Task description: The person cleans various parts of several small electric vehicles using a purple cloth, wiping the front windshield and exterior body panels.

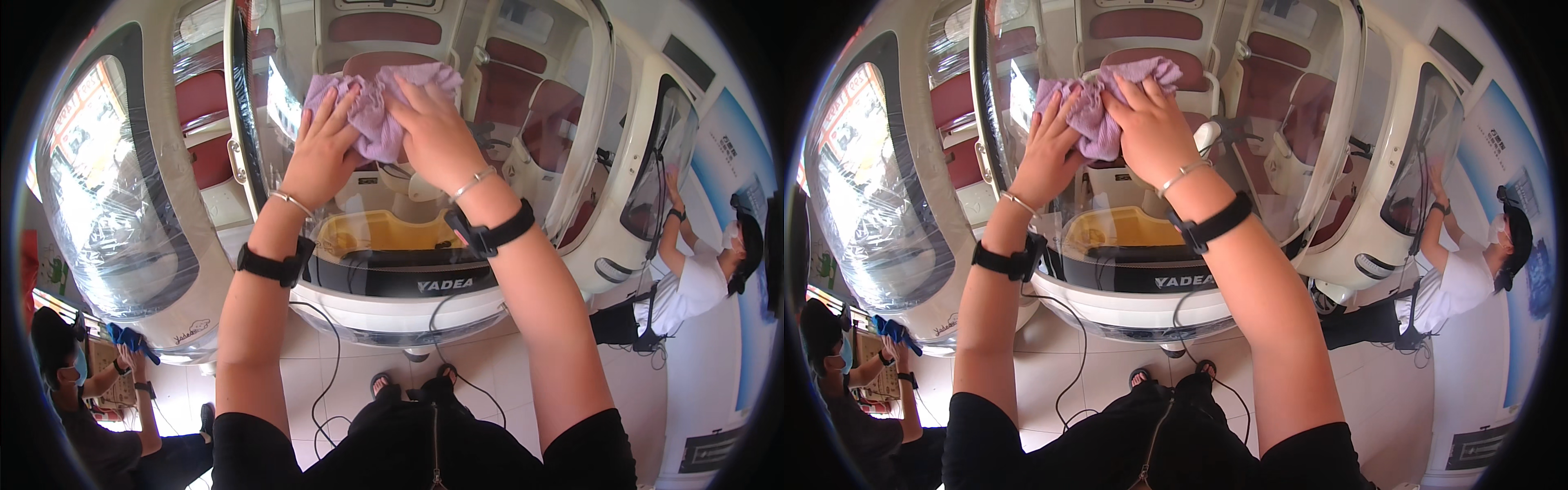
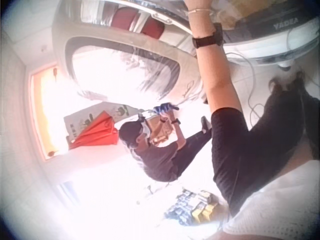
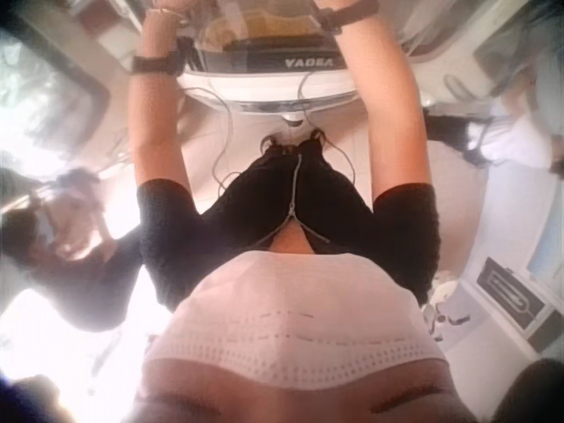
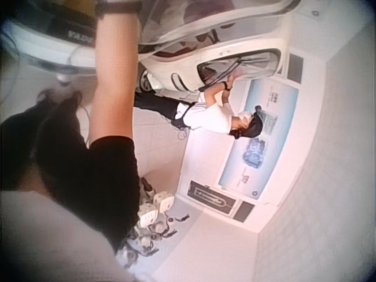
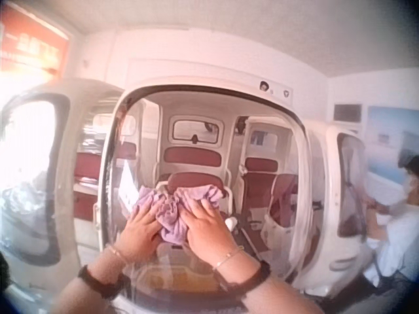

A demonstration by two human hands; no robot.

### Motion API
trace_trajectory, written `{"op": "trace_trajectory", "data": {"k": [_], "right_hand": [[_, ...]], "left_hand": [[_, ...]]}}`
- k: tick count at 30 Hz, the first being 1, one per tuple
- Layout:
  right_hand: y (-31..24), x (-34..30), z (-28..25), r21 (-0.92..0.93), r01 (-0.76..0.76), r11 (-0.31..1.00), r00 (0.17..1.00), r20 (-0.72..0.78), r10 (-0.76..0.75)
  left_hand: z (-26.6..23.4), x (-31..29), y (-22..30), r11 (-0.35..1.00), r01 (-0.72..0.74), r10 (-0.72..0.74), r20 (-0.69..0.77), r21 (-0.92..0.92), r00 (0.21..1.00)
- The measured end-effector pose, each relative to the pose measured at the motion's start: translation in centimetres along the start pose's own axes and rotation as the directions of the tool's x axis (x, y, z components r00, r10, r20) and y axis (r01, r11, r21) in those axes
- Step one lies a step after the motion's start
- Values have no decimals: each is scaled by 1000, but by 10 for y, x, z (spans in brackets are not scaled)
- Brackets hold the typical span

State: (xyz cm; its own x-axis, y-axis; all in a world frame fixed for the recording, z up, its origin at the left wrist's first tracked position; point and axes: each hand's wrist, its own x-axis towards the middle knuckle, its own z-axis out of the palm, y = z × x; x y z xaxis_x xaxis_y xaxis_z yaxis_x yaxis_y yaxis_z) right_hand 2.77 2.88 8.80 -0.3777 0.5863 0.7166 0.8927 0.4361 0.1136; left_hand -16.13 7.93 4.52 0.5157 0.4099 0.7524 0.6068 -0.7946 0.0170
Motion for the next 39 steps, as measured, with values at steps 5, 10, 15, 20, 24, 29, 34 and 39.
{"op": "trace_trajectory", "data": {"k": [5, 10, 15, 20, 24, 29, 34, 39], "right_hand": [[-13, -19, 10, -11, 4, 1000, 1000, -16, -4], [-49, -123, 26, 1, -14, 1000, 984, 179, 13], [-75, -247, 41, 55, -32, 998, 937, 350, 11], [-74, -251, 37, 38, -25, 999, 928, 373, 9], [-42, -173, 19, -41, -38, 998, 968, 246, 47], [-22, -65, 10, -40, 8, 999, 998, 62, -6], [-39, -56, 20, 65, 50, 997, 998, 41, -53], [-65, -135, 34, 113, 25, 993, 973, 225, -51]], "left_hand": [[16, -25, 8, 993, 52, -51, -10, 109, 999], [42, -128, 53, 999, 19, -26, 181, 38, 983], [72, -224, 106, 993, 8, 27, 300, -115, 953], [65, -212, 108, 995, -34, 67, 351, -98, 934], [49, -136, 76, 996, -68, 81, 247, -60, 966], [32, -70, 32, 997, 42, -40, 39, -59, 998], [54, -101, 41, 982, 190, -190, -31, -10, 981], [89, -198, 71, 977, 214, -213, 142, 8, 967]]}}
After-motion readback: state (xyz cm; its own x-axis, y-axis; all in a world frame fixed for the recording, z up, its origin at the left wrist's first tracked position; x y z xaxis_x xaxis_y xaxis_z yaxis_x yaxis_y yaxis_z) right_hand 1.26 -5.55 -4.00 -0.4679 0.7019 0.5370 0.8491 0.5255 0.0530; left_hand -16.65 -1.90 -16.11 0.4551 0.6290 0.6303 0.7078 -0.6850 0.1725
